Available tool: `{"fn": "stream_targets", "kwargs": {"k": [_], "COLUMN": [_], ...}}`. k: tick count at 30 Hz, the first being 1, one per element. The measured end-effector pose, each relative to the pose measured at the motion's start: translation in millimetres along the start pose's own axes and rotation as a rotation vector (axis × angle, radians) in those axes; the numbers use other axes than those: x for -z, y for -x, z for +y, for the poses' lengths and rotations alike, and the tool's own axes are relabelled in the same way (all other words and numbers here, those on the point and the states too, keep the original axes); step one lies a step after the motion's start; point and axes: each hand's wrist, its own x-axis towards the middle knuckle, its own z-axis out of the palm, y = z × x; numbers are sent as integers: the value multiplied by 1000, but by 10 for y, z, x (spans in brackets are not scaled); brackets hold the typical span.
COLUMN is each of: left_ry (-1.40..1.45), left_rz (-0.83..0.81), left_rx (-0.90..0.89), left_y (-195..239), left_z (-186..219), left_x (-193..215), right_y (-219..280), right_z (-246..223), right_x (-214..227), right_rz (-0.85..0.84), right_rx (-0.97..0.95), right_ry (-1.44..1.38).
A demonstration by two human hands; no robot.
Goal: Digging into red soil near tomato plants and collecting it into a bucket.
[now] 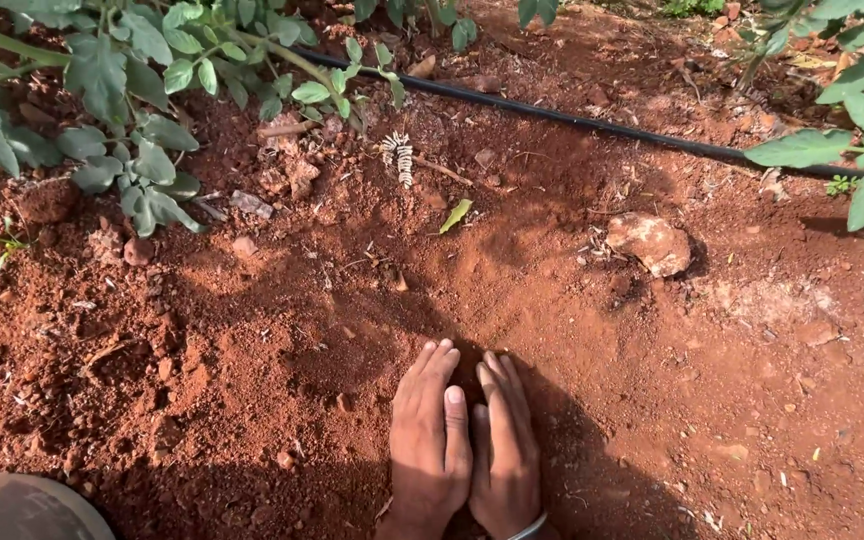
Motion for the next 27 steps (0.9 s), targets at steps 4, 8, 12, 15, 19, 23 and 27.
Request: {"fn": "stream_targets", "kwargs": {"k": [4, 8, 12, 15, 19, 23, 27], "left_ry": [138, 205, 288, 442, 814, 1183, 1237], "left_rz": [-5, 1, 9, 18, 57, 160, 193], "left_rx": [63, 95, 141, 288, 529, 687, 746], "left_y": [102, 30, 29, 3, 48, 3, -104], "left_z": [27, 57, 119, 208, 80, 140, 275], "left_x": [4, -41, -50, -26, -196, -178, -117], "right_y": [-43, -86, -122, -193, -142, -172, -361], "right_z": [-31, -5, 0, 46, 204, 76, -121], "right_x": [19, -107, -117, -96, -133, -48, 80], "right_rz": [-38, 33, 47, -2, 184, 314, 344], "right_rx": [-161, -314, -416, -584, -917, -1044, -1096], "right_ry": [-258, -577, -675, -776, -1213, -1539, -1524]}}
